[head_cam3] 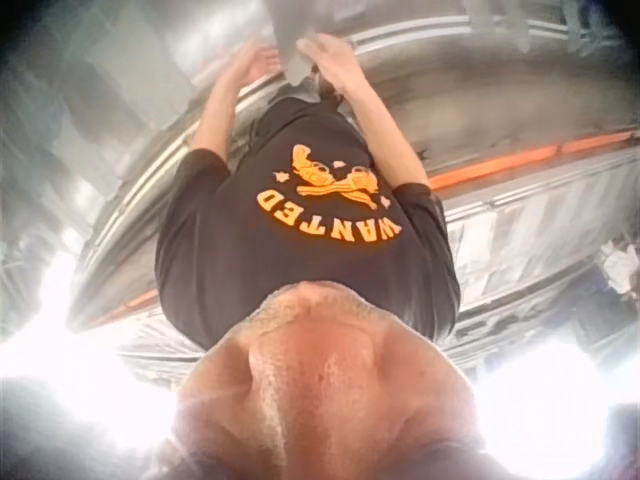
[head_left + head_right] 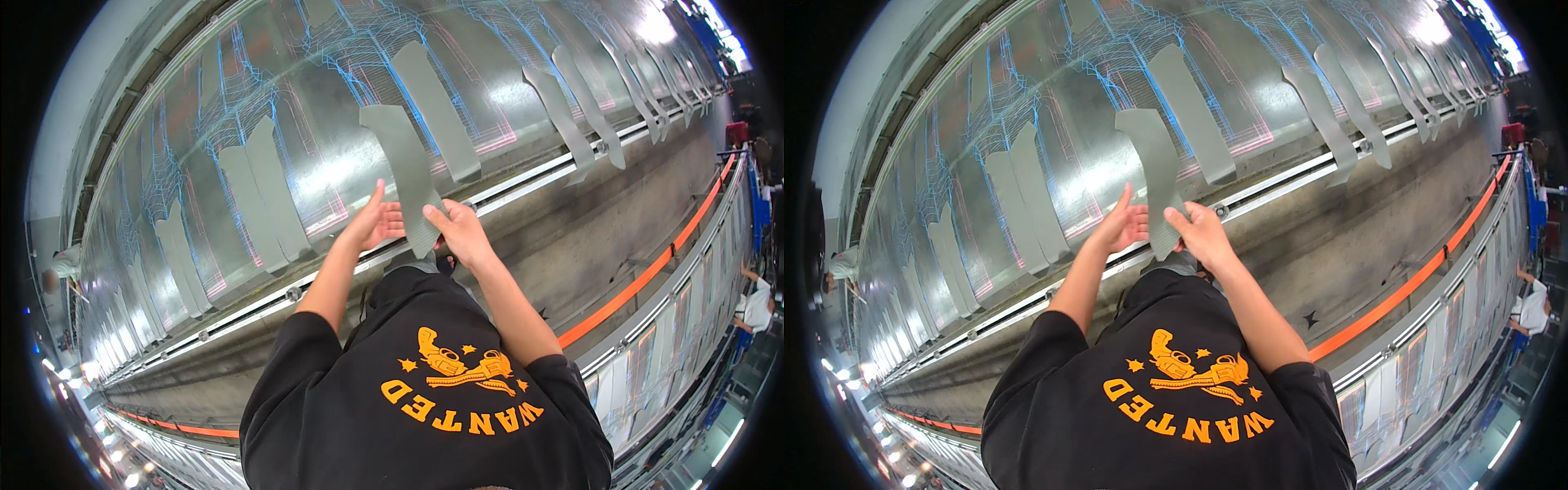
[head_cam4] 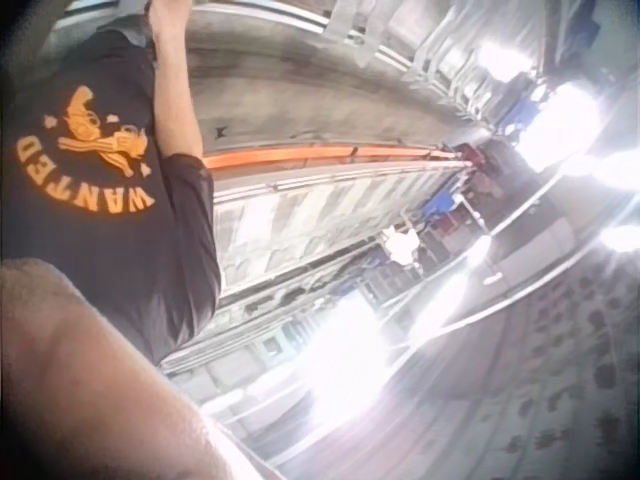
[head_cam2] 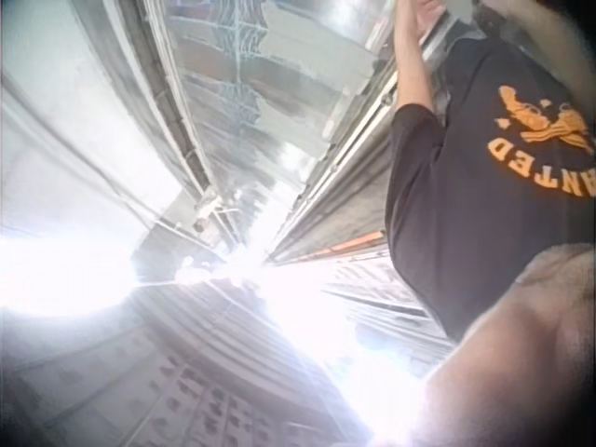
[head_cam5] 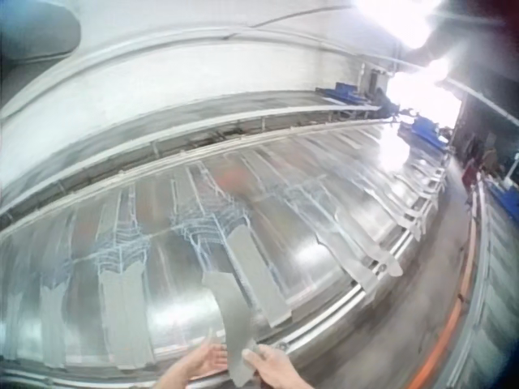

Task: The person repeatedly places and smooths a gray textured sheet onto a large, curved, transparent surface marked with blue and red lines. The person aligns the sheet with the markings and presses it down with both hands to ensure adhesion, repeating this process for multiple sections of the surface.

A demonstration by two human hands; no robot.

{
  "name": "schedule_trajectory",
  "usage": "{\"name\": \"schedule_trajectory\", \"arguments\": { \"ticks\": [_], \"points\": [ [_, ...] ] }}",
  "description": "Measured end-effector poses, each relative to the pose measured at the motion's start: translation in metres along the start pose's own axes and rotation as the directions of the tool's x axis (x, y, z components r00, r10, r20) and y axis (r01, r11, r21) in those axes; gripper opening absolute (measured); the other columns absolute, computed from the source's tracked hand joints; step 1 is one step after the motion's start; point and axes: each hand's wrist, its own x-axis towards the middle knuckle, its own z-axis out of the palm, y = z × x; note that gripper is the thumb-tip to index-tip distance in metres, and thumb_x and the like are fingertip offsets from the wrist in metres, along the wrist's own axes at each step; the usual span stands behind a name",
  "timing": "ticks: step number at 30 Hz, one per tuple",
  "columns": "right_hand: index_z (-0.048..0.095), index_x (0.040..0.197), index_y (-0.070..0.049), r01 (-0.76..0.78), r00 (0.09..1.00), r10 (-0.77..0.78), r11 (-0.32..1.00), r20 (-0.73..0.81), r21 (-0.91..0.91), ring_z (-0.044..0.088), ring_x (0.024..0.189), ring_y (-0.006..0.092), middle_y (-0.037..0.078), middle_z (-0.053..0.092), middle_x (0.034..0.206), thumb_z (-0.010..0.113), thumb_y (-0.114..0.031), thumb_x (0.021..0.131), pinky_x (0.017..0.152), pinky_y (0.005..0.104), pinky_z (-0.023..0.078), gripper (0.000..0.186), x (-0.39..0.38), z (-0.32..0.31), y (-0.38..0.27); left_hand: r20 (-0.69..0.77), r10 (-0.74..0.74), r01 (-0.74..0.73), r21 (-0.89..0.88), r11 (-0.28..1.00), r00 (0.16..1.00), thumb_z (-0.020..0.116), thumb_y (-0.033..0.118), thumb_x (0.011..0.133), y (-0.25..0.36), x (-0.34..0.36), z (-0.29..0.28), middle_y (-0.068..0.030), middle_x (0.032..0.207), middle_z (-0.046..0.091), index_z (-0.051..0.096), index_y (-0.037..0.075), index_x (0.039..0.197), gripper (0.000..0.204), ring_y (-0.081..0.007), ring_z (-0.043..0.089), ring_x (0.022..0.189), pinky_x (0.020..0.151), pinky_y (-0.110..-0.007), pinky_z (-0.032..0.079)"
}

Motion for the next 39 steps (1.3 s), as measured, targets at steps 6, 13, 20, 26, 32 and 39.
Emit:
{"name": "schedule_trajectory", "arguments": {
  "ticks": [6,13,20,26,32,39],
  "points": [
    [0.068,0.104,0.001,0.142,0.990,-0.132,0.835,0.057,-0.532,0.062,0.072,0.0083,0.007,0.067,0.078,0.067,-0.029,0.103,0.066,0.0303,0.053,0.031,-0.013,-0.014,-0.043,0.133,0.246,-0.168,-0.427,0.888,0.960,0.051,0.055,0.106,0.088,0.117,0.007,-0.0189,0.124,0.069,0.063,0.000,0.131,0.062,-0.0311,0.069,0.110,0.093,-0.045,0.059],
    [0.069,0.109,0.005,-0.033,0.989,0.020,0.996,-0.148,-0.087,0.056,0.084,0.0057,-0.001,0.068,0.093,0.065,-0.024,0.106,0.076,0.0263,0.049,0.030,-0.006,-0.056,-0.011,-0.431,0.418,-0.498,-0.088,0.863,0.800,0.076,0.013,0.094,0.208,0.160,-0.045,-0.0151,0.114,0.074,0.068,-0.003,0.120,0.031,-0.0285,0.072,0.106,0.092,-0.040,0.059],
    [0.070,0.106,0.002,-0.219,0.937,0.192,0.974,-0.292,-0.060,0.051,0.071,0.0055,-0.004,0.062,0.079,0.063,-0.028,0.107,0.064,0.0265,0.043,0.030,0.067,-0.068,0.024,-0.350,0.568,-0.502,0.268,0.823,0.745,0.077,0.009,0.093,0.286,0.177,-0.072,-0.0127,0.119,0.072,0.064,-0.003,0.126,0.037,-0.0255,0.070,0.106,0.089,-0.044,0.057],
    [0.069,0.109,0.002,-0.193,0.906,0.200,0.980,-0.374,0.056,0.051,0.073,0.0064,-0.002,0.064,0.083,0.064,-0.027,0.106,0.065,0.0273,0.043,0.030,0.114,-0.061,0.045,-0.298,0.629,-0.447,0.495,0.745,0.718,0.077,0.010,0.093,0.310,0.207,-0.077,-0.0058,0.115,0.071,0.063,0.007,0.136,0.045,-0.0177,0.068,0.102,0.084,-0.039,0.056],
    [0.070,0.109,0.002,-0.261,0.888,0.229,0.965,-0.400,-0.026,0.051,0.077,0.0074,-0.001,0.063,0.080,0.065,-0.027,0.105,0.070,0.0279,0.045,0.029,0.125,-0.062,0.069,-0.042,0.686,-0.300,0.879,0.371,0.726,0.080,0.015,0.090,0.336,0.226,-0.131,-0.0048,0.109,0.074,0.076,0.006,0.117,0.028,-0.0150,0.068,0.102,0.089,-0.030,0.052],
    [0.068,0.101,0.002,-0.265,0.881,0.193,0.957,-0.432,-0.113,0.047,0.075,0.0075,-0.002,0.055,0.076,0.066,-0.028,0.105,0.068,0.0290,0.044,0.030,0.126,-0.055,0.046,-0.020,0.506,-0.044,0.992,0.115,0.862,0.083,0.038,0.088,0.348,0.232,-0.094,-0.0071,0.109,0.076,0.077,0.004,0.113,0.043,-0.0177,0.069,0.103,0.091,-0.034,0.052]
  ]
}}
